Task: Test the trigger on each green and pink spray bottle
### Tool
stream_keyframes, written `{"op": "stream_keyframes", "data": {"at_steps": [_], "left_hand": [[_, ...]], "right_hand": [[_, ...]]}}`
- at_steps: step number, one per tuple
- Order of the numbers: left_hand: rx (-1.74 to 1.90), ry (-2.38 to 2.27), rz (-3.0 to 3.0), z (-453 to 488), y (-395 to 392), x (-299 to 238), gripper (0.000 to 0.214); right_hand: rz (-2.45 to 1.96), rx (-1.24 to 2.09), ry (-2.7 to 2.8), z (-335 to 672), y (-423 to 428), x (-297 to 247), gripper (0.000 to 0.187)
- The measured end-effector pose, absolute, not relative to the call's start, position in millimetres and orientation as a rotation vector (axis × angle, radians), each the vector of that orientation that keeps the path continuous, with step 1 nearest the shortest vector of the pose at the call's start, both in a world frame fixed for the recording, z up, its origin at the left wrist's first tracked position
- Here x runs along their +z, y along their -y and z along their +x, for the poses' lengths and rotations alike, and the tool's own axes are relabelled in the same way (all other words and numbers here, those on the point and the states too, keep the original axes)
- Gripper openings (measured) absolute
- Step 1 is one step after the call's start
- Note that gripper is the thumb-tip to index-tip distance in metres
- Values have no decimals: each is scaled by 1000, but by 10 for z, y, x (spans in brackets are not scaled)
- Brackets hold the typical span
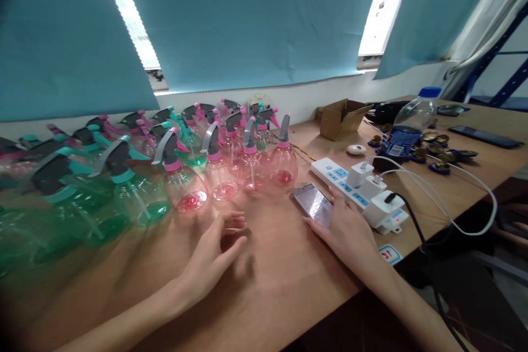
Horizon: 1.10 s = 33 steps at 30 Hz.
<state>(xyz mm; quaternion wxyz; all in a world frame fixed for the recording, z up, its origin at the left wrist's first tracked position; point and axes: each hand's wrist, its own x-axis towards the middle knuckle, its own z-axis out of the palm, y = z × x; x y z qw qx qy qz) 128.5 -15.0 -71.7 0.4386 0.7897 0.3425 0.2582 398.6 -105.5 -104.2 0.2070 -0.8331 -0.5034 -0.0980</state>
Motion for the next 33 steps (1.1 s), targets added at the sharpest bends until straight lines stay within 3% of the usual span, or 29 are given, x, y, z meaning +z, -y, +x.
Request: {"op": "stream_keyframes", "data": {"at_steps": [11, 16, 26, 33], "left_hand": [[675, -843, 1929, 1204, 160, -717, 29], [698, -900, 1959, 931, 214, -633, 29], [889, -1151, 2019, -280, 469, -446, 25], [1196, -1493, 1686, -1404, 605, -401, 24]], "right_hand": [[-2152, -475, 1539, 3830, 1051, -1028, 85], [-1889, -520, 1637, 3349, 954, -853, 66], [-1341, 143, 2161, 1807, 554, -498, 28], [-975, 483, 2326, 687, 231, -523, 23]]}}
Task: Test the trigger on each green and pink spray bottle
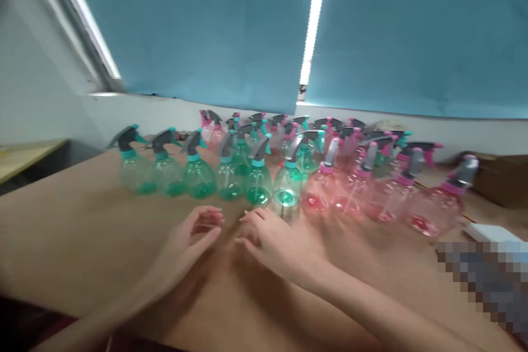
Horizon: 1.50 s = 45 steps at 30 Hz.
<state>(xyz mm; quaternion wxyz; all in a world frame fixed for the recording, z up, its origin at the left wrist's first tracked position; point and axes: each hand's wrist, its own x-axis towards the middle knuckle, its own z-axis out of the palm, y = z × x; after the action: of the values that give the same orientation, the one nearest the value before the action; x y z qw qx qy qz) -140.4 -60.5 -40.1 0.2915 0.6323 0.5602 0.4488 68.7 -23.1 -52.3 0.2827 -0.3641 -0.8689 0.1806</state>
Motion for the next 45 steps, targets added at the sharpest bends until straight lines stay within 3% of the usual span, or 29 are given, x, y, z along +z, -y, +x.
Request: {"op": "stream_keyframes", "data": {"at_steps": [10, 17, 20, 26, 31, 34, 40, 45], "left_hand": [[1723, -2028, 1334, -2966, 298, -237, 34], [1642, -2324, 1297, -3261, -231, -37, 69], [1567, -2374, 1352, -3294, -464, 3, 74], [1375, -2406, 1468, -3423, -601, -51, 33], [1300, -2458, 1491, -3490, -394, -121, 35], [1303, -2483, 1504, -3450, -162, -105, 49], [1349, -2471, 1525, -3207, 315, -77, 48], [1420, -2297, 1576, -2867, 638, -163, 54]], "right_hand": [[-607, 820, 2283, -676, -114, -544, 24], [-615, 1161, 2128, -1486, -224, -538, 38], [-648, 1294, 2055, -1679, -276, -530, 45], [-667, 1408, 1967, -1814, -367, -548, 54], [-677, 1387, 1972, -1854, -336, -547, 56], [-707, 1316, 1959, -1875, -286, -518, 59], [-677, 1219, 1977, -1968, -131, -496, 92], [-638, 1173, 1987, -1914, 23, -540, 80]]}}
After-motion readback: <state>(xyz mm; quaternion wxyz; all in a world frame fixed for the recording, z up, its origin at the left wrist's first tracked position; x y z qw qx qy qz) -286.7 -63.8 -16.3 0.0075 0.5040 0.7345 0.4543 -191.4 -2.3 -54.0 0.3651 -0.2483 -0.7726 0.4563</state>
